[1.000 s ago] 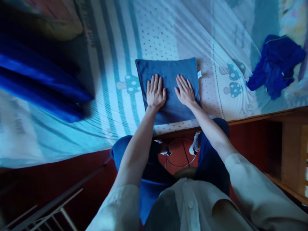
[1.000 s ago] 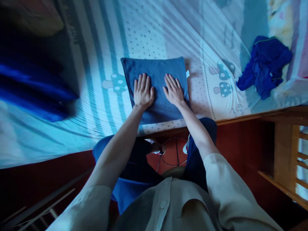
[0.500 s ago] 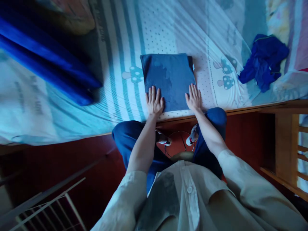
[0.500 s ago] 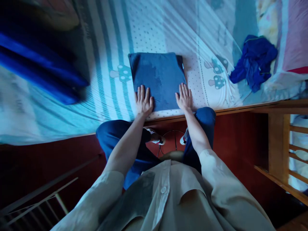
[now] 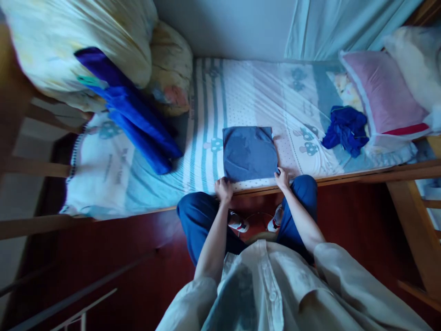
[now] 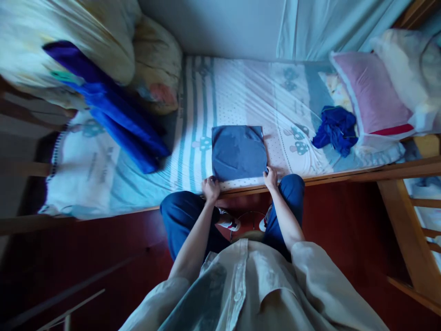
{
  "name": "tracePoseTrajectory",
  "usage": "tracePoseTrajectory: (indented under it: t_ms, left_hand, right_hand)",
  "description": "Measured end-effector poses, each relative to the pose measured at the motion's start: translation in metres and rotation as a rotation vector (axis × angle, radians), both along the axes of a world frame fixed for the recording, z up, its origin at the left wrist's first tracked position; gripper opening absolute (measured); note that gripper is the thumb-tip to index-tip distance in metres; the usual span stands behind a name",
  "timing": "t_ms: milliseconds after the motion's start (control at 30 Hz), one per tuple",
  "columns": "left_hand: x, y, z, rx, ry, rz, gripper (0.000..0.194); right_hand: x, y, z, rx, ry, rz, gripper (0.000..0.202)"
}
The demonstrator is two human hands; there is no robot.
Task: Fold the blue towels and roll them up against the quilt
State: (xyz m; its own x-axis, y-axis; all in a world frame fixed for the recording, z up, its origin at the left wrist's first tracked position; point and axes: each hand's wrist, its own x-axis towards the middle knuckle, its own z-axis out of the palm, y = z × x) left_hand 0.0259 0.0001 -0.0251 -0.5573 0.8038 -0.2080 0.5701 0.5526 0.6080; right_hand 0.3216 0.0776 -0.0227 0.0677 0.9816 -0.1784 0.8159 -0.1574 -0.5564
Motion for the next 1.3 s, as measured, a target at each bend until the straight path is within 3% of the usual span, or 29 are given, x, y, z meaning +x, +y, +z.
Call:
tracePoseTrajectory:
  t_ms: [267, 433, 633, 767, 967, 1033, 1133, 1300]
  left_hand:
    - [-0.013, 0.015, 0.006, -0.058, -0.3, 0.302, 0.013]
    - [-0.008, 0.006, 0.012, 0.025, -0.35, 0.307, 0.011]
    - [-0.008, -0.032, 0.015, -0.008, -0.245, 0.258, 0.018]
    - [0.0, -0.042, 0.021, -0.009, -0.094, 0.209, 0.043]
    - [0.022, -0.009, 0.027, 0.204, 0.144, -0.274, 0.053]
    - [0.026, 0.005, 0.019, 0.227, 0.131, -0.339, 0.056]
    - [0.028, 0.017, 0.001, 0.206, 0.11, -0.339, 0.058]
    - [0.027, 0.013, -0.025, 0.216, 0.129, -0.288, 0.064]
  right_hand:
    - [0.007, 0.006, -0.013, -0.102, 0.293, -0.281, 0.034]
    - [0.015, -0.001, -0.003, -0.141, 0.228, -0.301, 0.024]
    - [0.021, -0.032, 0.013, -0.234, 0.132, -0.266, 0.022]
    - [0.016, -0.051, 0.021, -0.213, 0.005, -0.127, 0.029]
    - [-0.015, -0.051, 0.038, 0.157, -0.084, 0.079, 0.04]
    - [-0.028, -0.045, 0.04, 0.18, -0.04, 0.205, 0.043]
    - [-0.044, -0.035, 0.032, 0.157, -0.019, 0.369, 0.046]
    - [-0.06, 0.0, 0.012, 0.116, -0.065, 0.516, 0.048]
